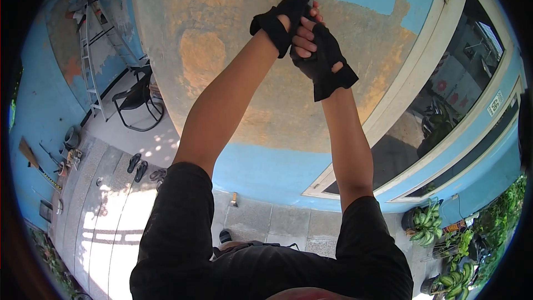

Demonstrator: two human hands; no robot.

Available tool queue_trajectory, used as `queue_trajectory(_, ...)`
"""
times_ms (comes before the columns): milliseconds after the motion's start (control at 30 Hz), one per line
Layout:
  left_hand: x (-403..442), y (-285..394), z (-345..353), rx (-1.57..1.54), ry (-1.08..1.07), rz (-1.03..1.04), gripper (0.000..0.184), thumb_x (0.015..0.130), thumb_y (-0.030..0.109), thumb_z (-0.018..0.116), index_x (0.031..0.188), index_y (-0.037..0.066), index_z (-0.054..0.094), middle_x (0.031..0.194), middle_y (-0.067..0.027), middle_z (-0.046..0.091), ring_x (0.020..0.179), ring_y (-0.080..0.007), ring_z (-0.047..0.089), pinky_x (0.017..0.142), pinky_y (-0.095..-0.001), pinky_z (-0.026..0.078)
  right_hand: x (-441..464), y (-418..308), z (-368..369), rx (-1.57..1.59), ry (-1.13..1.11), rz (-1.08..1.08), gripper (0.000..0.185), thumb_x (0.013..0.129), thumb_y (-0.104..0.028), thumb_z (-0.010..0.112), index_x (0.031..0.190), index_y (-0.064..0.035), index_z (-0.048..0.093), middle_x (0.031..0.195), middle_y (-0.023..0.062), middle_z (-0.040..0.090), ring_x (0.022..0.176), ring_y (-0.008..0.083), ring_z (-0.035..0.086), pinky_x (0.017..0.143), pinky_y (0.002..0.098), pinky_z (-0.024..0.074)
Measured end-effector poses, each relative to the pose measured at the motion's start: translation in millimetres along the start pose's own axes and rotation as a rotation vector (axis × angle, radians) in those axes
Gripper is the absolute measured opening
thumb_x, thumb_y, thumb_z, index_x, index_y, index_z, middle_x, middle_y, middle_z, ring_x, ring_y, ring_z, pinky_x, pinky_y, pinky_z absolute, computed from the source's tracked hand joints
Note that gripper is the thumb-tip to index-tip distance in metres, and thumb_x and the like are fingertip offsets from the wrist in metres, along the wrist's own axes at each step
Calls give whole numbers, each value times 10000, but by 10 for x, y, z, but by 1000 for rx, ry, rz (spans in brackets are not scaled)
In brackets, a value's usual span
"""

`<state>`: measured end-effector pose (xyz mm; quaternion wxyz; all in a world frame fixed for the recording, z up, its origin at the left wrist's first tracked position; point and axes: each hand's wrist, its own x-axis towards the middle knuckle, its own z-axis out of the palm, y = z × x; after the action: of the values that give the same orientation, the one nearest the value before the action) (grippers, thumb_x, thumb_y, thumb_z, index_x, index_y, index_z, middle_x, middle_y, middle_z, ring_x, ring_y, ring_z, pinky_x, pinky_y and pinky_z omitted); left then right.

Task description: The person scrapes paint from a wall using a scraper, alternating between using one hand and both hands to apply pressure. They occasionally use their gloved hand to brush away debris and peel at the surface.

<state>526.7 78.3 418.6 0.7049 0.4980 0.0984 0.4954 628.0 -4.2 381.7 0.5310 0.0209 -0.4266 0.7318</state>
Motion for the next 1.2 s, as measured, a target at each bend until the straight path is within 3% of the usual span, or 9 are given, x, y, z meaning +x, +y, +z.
queue_trajectory(200,-47,105,63,-66,-55,20,380,1039,442,495,964,70,487,702,3,491,753,-190,553,792,-356,550,111,-34,76,19,-9,-42,189,1028,-68,472,952,-214,563,618,-52,430,422,65,382,373,217,326)
queue_trajectory(267,-103,27,19,-37,-120,9,379,1040,442,493,952,74,489,695,2,487,761,-193,559,814,-356,548,-32,57,113,-24,87,-49,186,1026,-71,479,949,-217,566,618,-52,430,424,63,382,373,213,323)
queue_trajectory(700,-77,84,60,46,-47,-38,367,1030,440,514,962,80,498,698,14,485,774,-191,559,828,-346,539,48,24,95,-23,68,-90,206,1016,-51,478,939,-223,560,618,-53,432,418,69,378,374,219,320)
queue_trajectory(767,-47,49,24,-190,-152,-100,354,1026,431,528,966,83,495,701,14,489,770,-184,553,840,-342,525,-21,68,153,-71,148,-77,207,1014,-50,479,928,-223,556,619,-54,431,428,69,382,380,224,320)
queue_trajectory(967,15,126,14,-54,-129,4,346,1024,421,538,963,84,490,697,13,490,761,-180,547,866,-354,518,123,14,144,-50,111,-105,201,1008,-55,491,934,-226,566,619,-55,429,431,74,381,383,228,321)
queue_trajectory(1200,-56,87,-13,-27,-148,-21,329,1028,394,534,953,77,494,687,13,489,772,-181,558,884,-363,532,41,102,129,-26,111,-84,211,1014,-56,481,942,-233,570,615,-53,427,421,75,367,381,228,317)
